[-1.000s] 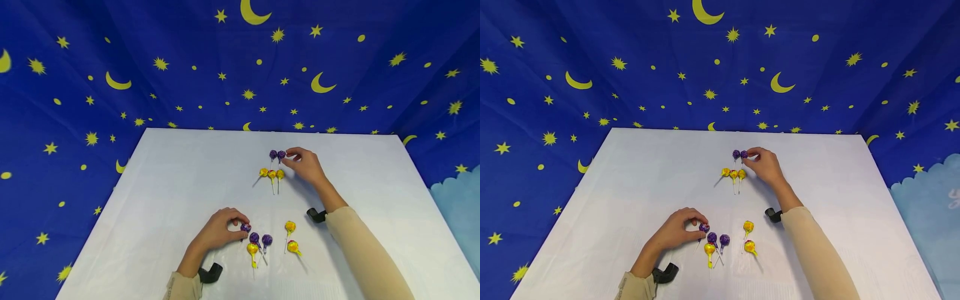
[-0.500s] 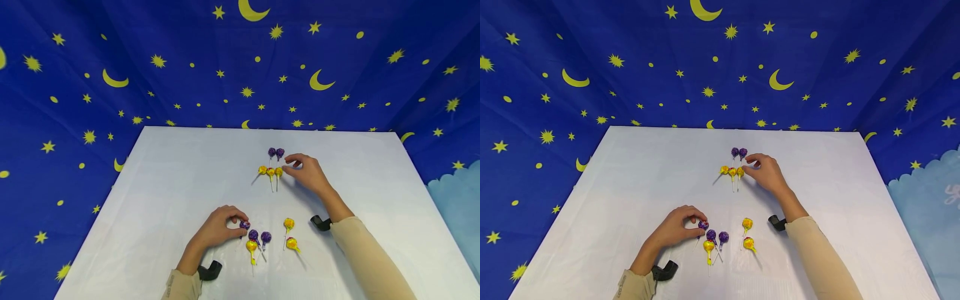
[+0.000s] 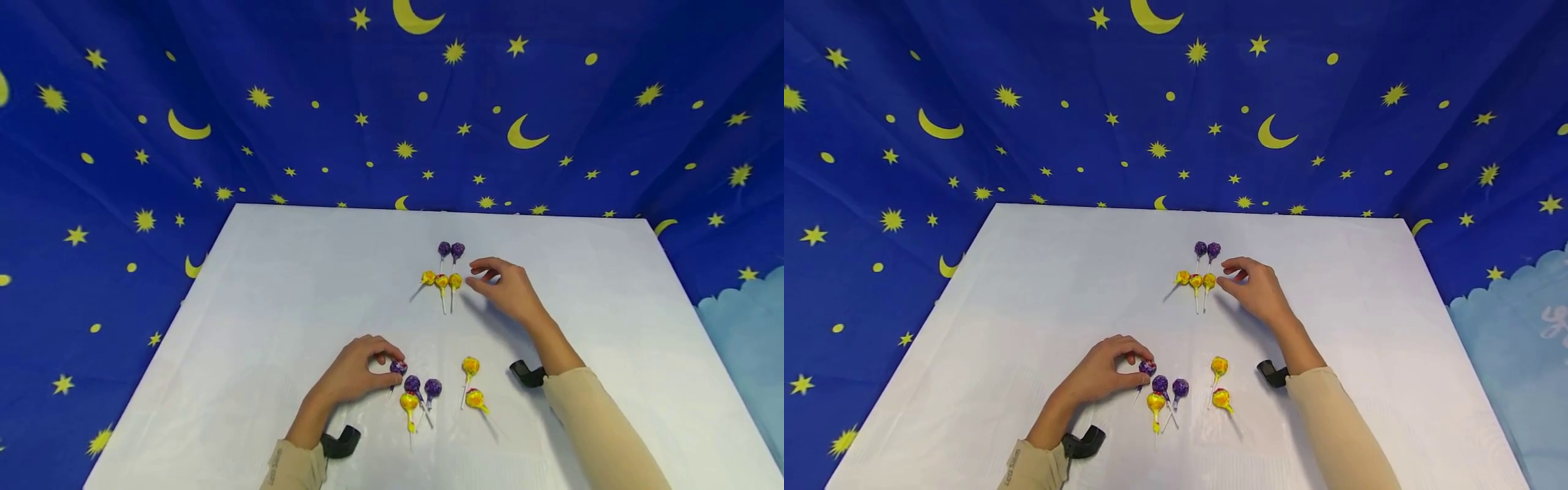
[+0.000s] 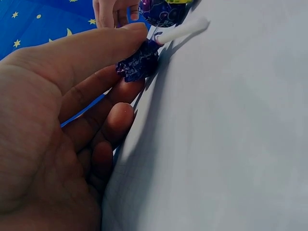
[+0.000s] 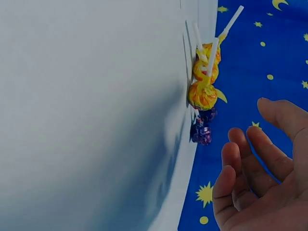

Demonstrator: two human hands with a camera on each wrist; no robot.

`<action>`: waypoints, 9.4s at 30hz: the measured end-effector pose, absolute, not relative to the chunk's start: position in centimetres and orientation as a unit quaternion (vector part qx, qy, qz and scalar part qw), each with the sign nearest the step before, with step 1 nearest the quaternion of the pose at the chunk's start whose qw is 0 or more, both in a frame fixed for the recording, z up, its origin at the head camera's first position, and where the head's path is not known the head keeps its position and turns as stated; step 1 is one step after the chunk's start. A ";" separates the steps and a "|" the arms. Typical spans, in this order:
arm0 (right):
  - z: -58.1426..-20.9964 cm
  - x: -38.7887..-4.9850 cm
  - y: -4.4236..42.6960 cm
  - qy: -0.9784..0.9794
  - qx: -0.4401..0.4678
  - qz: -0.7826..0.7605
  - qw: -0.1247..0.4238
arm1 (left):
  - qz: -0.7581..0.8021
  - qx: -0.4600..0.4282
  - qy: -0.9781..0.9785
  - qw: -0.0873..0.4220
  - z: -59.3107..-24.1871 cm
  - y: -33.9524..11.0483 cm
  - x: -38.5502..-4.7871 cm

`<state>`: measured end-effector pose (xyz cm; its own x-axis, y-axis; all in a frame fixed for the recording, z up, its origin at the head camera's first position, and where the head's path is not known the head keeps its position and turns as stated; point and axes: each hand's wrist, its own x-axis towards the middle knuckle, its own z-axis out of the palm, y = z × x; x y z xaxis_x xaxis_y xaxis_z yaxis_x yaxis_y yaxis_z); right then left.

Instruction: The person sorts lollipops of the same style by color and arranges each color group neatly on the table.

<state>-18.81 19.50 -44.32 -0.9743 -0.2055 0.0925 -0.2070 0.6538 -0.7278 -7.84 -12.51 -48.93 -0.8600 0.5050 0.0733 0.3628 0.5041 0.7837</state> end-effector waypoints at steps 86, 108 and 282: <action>-46.8 -7.7 20.4 -0.877 0.169 0.423 -0.154 | 0.483 0.178 0.854 0.078 -48.9 -11.7 -7.6; -47.0 -7.6 20.3 -0.874 0.190 0.427 -0.131 | 0.538 0.164 0.825 0.060 -46.5 -9.4 -11.1; -46.8 -6.8 19.6 -0.889 0.165 0.416 -0.102 | 0.498 0.071 0.864 0.036 -46.8 -9.5 -17.0</action>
<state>-6.82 19.58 -46.77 -0.9252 -0.3769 -0.0437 -0.2081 0.6004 -0.7721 -16.97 -9.55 -46.76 -0.9873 0.1588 0.0092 0.0876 0.4942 0.8649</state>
